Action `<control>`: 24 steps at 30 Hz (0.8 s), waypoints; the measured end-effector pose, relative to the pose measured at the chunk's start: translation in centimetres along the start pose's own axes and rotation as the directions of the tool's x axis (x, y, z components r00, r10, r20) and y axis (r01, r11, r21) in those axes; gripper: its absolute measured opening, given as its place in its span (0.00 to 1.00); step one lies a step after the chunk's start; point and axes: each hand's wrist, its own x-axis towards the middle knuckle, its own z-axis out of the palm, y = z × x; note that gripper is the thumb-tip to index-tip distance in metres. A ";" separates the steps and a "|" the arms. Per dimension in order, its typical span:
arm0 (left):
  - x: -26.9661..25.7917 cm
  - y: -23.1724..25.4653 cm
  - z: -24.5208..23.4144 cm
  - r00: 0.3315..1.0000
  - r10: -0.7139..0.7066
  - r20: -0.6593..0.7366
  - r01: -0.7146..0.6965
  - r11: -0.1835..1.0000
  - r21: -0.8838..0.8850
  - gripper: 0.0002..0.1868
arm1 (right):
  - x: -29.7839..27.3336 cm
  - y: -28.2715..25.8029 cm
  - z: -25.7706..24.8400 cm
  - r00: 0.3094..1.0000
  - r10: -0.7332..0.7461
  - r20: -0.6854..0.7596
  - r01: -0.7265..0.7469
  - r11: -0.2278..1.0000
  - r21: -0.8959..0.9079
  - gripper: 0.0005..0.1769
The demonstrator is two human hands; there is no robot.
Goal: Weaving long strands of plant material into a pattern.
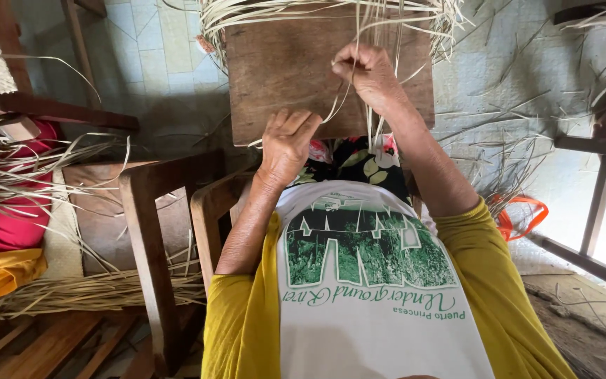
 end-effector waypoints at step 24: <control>-1.9 -2.2 3.5 0.758 -0.558 0.339 0.513 0.187 -0.838 0.06 | -4.8 -4.1 2.6 0.963 0.097 0.251 -0.036 0.971 -0.235 0.21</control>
